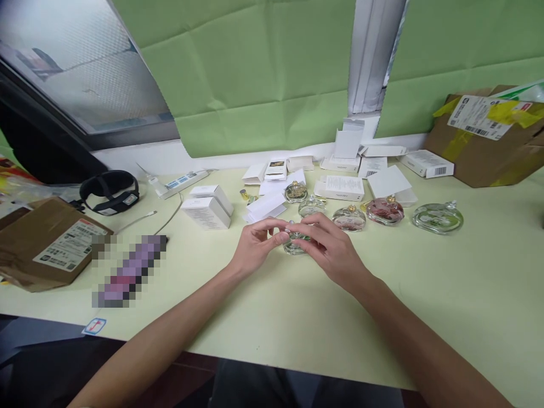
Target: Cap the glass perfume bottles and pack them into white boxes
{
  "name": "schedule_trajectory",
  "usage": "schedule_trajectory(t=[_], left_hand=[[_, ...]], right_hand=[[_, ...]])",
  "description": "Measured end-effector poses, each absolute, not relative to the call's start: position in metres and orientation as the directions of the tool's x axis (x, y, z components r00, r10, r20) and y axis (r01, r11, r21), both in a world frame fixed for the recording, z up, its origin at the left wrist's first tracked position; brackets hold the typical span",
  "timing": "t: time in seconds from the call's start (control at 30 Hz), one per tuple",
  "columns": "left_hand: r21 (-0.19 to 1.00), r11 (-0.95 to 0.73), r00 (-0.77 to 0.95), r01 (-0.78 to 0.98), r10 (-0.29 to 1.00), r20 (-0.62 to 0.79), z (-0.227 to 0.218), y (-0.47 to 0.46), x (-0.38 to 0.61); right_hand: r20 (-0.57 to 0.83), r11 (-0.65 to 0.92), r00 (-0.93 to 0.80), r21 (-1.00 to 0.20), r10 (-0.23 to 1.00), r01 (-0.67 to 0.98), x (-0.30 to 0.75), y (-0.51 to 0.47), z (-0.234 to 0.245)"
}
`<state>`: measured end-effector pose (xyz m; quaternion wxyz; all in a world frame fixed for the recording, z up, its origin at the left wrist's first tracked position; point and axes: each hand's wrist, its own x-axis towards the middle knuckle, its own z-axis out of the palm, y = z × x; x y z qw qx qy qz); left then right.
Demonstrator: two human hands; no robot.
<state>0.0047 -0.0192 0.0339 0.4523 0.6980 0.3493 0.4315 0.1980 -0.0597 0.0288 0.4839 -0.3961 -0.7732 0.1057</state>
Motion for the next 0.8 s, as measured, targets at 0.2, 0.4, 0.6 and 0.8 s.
schedule_trajectory(t=[0.2,0.4,0.6,0.8], left_hand=[[0.944,-0.323,0.433,0.067,0.862,0.264,0.03,-0.023,0.008],[0.802,-0.526,0.421,0.283,0.819,0.389,0.031,-0.018,0.002],[0.729,-0.561,0.61,0.391,0.752,0.251,0.017,-0.008,-0.002],[0.704,-0.581,0.651,0.408,0.726,0.221,0.016,-0.012,0.003]], right_hand=[[0.643,0.643,-0.205,-0.579,0.738,0.501,0.198,-0.06,0.03],[0.401,0.418,-0.116,-0.864,0.909,0.281,0.207,-0.059,0.035],[0.13,0.133,-0.143,-0.991,0.981,0.011,0.219,-0.054,0.034],[0.073,0.042,-0.207,-0.988,0.976,-0.15,0.222,-0.053,0.035]])
